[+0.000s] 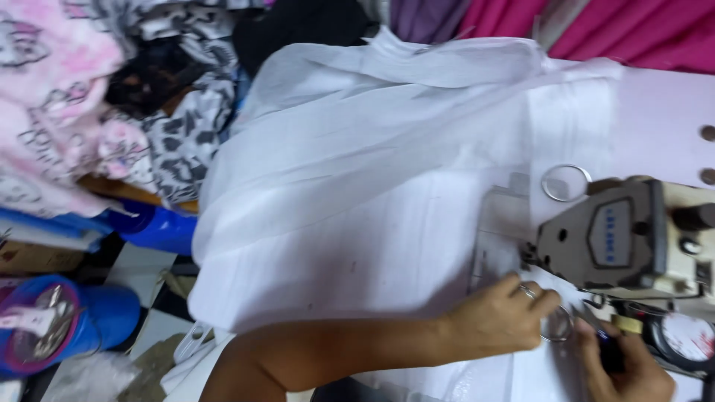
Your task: Sewing the header of a white curtain with grommets using an industrial sewing machine
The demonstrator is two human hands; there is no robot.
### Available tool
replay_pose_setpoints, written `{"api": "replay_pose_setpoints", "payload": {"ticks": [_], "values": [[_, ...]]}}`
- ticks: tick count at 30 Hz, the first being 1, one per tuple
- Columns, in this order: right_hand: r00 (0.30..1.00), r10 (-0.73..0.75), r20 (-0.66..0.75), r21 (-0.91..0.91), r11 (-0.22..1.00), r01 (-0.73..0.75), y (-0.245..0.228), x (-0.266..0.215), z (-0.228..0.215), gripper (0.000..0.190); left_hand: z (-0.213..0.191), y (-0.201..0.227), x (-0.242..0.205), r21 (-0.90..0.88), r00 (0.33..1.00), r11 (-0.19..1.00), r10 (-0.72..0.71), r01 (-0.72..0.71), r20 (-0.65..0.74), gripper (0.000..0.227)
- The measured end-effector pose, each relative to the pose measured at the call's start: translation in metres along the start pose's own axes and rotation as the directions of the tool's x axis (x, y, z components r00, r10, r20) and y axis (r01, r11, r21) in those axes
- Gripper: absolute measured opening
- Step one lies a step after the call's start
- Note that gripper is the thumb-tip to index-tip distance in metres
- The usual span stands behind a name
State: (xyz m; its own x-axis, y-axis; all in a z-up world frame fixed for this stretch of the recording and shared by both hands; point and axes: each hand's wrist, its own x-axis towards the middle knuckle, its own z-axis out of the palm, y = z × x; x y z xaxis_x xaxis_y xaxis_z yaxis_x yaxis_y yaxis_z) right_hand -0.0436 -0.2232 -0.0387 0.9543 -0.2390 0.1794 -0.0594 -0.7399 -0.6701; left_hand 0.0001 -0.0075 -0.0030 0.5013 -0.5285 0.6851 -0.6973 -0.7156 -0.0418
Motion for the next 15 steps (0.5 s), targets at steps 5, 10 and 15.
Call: {"api": "replay_pose_setpoints", "payload": {"ticks": [5, 10, 15], "values": [[0.994, 0.061, -0.095, 0.06, 0.997, -0.056, 0.014, -0.011, -0.004, 0.017, 0.021, 0.004, 0.005, 0.161, 0.972, 0.962, 0.206, -0.222, 0.114, 0.032], [0.991, 0.074, -0.111, 0.005, 0.997, -0.074, 0.067, -0.017, -0.007, 0.034, 0.02, -0.009, 0.015, 0.227, 0.893, 0.866, 0.414, -0.446, 0.175, 0.038], [0.994, 0.026, -0.102, 0.088, 0.996, -0.017, 0.038, -0.023, -0.017, 0.024, 0.014, -0.021, 0.016, 0.185, 0.915, 0.897, 0.389, -0.402, 0.107, 0.035]]}}
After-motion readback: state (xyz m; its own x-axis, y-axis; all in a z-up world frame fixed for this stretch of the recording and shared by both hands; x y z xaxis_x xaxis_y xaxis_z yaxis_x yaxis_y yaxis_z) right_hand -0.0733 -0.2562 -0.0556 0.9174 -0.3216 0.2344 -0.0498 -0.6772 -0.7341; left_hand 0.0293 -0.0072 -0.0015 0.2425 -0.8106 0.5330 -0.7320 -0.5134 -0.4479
